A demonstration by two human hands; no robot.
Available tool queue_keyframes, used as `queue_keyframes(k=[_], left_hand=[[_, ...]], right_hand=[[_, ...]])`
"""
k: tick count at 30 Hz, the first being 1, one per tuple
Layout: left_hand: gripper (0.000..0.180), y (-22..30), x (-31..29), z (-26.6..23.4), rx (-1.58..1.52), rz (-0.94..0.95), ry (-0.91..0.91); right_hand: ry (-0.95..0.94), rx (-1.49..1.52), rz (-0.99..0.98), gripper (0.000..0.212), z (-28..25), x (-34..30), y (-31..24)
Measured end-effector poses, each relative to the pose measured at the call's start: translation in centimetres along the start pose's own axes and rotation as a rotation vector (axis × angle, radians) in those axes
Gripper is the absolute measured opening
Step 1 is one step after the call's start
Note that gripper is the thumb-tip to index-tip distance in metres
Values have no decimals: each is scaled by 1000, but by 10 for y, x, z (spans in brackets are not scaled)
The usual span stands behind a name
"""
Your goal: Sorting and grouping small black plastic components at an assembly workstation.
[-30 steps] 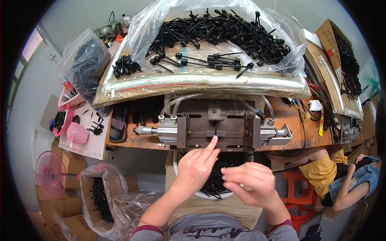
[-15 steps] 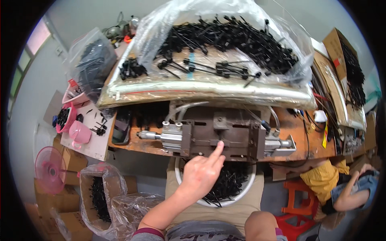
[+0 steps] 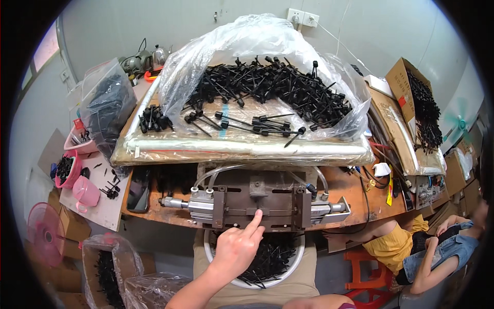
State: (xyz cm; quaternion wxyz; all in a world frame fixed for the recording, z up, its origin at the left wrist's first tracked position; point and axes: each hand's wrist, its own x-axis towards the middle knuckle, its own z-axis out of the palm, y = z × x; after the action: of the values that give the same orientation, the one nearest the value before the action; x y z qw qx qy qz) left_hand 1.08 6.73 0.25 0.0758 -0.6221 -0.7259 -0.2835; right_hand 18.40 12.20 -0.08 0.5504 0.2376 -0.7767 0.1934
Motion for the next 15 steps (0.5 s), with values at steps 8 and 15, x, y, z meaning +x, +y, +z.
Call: queue_keyframes(k=[8, 15], left_hand=[[22, 1, -1, 1, -13, -19, -8], [22, 0, 0, 0, -11, -25, -16]], right_hand=[[-308, -352, 310, 29, -32, 33, 37], [-261, -340, 285, 27, -39, 68, 91]])
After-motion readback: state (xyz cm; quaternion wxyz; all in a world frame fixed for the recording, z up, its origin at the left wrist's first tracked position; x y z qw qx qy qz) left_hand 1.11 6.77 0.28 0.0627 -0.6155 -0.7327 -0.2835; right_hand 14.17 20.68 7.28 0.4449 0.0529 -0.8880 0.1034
